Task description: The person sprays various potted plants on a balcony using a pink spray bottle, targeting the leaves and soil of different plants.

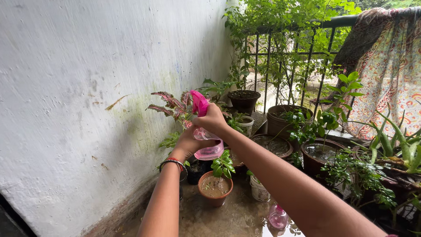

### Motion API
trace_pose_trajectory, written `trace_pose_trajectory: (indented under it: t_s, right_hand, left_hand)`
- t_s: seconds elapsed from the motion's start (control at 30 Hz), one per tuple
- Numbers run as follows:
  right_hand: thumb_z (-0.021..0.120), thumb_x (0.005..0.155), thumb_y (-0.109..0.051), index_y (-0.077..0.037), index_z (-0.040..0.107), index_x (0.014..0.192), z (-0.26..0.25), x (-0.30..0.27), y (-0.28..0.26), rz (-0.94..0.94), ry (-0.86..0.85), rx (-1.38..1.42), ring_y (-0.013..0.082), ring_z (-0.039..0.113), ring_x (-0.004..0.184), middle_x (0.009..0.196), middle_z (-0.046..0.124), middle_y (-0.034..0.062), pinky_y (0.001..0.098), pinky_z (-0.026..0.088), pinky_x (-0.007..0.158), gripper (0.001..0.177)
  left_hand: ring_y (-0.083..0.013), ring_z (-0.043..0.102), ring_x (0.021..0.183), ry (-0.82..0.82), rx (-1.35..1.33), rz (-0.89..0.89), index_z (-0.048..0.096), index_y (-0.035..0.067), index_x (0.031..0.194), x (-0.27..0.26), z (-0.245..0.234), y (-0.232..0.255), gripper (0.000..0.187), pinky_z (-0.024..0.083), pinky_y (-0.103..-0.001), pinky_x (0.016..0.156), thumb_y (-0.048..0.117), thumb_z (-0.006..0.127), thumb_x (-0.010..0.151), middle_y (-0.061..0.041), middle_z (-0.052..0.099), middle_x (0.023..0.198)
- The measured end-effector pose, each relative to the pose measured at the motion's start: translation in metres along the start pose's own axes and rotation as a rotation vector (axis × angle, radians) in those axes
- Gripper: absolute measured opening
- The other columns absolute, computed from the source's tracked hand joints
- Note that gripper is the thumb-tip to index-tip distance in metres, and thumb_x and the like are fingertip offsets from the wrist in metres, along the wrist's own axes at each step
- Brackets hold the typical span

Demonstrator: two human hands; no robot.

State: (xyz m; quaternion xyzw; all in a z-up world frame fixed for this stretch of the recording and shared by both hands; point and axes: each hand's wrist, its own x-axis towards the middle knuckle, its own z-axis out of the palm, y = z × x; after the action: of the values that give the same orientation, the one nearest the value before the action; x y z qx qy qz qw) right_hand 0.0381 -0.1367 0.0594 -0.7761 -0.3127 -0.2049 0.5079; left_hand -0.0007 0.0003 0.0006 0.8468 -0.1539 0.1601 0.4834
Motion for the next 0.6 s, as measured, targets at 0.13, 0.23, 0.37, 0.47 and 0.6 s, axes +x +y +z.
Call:
trace_pose_trajectory:
  t_s: [0.13,0.23,0.37,0.47,0.6]
  right_hand:
    - [0.076,0.064,-0.022,-0.006,0.071,0.084,0.001,0.004,0.002,0.005,0.005,0.01,0.0146,0.067,0.063,0.067,0.07,0.0064,0.0328,0.055,0.067,0.026]
    - [0.075,0.062,-0.021,-0.004,0.073,0.081,0.002,0.008,0.005,0.009,0.022,-0.058,0.0149,0.068,0.063,0.067,0.07,0.0067,0.0332,0.056,0.067,0.025]
    - [0.077,0.062,-0.022,-0.004,0.072,0.08,-0.001,0.01,0.006,0.037,-0.002,-0.088,0.0156,0.067,0.06,0.065,0.07,0.0076,0.0339,0.056,0.065,0.026]
    - [0.076,0.061,-0.021,-0.005,0.072,0.084,-0.004,0.008,0.004,-0.016,0.0,-0.036,0.0156,0.066,0.06,0.065,0.069,0.0078,0.034,0.055,0.064,0.029]
    - [0.075,0.061,-0.02,-0.004,0.073,0.079,-0.008,0.011,0.006,-0.004,0.043,-0.112,0.0144,0.069,0.061,0.066,0.07,0.0064,0.0332,0.056,0.064,0.025]
  left_hand:
    - [-0.0212,0.068,0.12,0.014,0.035,-0.038,0.059,0.011,0.136,-0.001,-0.001,0.007,0.094,0.052,-0.035,0.102,0.04,0.095,0.054,-0.008,0.071,0.13]
    - [-0.0217,0.067,0.121,0.018,0.021,-0.021,0.057,0.011,0.138,-0.001,-0.001,0.01,0.096,0.052,-0.036,0.102,0.039,0.095,0.055,-0.008,0.069,0.132]
    - [-0.0221,0.065,0.122,0.018,0.013,0.007,0.056,0.011,0.139,-0.002,-0.002,0.012,0.097,0.051,-0.036,0.103,0.04,0.094,0.055,-0.008,0.068,0.133]
    - [-0.0222,0.067,0.122,0.004,0.036,-0.017,0.057,0.012,0.139,-0.002,-0.002,0.014,0.095,0.051,-0.036,0.104,0.042,0.093,0.056,-0.008,0.069,0.133]
    - [-0.0222,0.066,0.123,0.0,0.062,-0.01,0.056,0.013,0.14,0.0,0.002,0.02,0.095,0.049,-0.036,0.106,0.045,0.093,0.058,-0.008,0.068,0.134]
